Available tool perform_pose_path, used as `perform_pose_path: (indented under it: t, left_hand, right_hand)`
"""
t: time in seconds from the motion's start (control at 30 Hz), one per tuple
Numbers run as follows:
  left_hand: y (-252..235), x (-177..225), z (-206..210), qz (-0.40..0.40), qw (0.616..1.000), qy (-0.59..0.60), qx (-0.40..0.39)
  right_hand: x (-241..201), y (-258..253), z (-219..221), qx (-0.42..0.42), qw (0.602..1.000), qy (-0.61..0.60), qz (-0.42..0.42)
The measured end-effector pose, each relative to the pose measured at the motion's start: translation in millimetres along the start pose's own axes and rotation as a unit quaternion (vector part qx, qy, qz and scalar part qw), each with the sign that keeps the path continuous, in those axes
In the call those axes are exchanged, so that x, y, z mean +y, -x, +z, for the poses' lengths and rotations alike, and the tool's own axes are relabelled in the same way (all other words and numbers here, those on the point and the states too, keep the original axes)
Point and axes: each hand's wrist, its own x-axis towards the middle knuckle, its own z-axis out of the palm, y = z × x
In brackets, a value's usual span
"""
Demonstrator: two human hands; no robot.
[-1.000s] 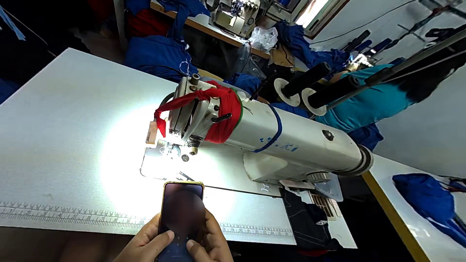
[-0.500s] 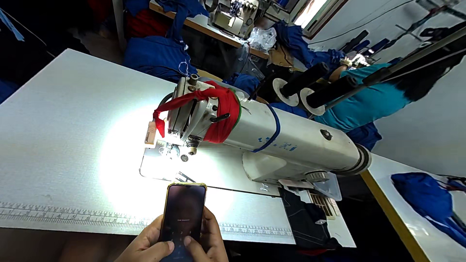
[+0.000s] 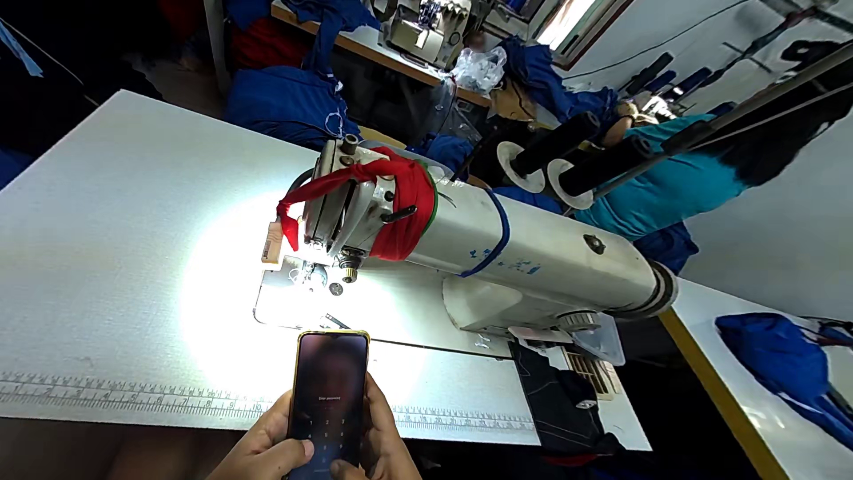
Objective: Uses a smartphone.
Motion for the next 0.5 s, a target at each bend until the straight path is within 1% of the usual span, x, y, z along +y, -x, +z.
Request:
perform_pose_path:
  t: [0.3,0.5]
  left_hand:
    - [-0.3,-1.4,-0.6,0.002,1.000,0.010,-0.016]
    - [0.4,0.2,1.4,-0.002,1.000,0.013,-0.009]
  right_hand:
    - [-2.2,1.4,-0.4,-0.001,1.000,-0.009,-0.003]
    - [-3.3,1.4,-1.0,-0.005,1.000,0.002,-0.002]
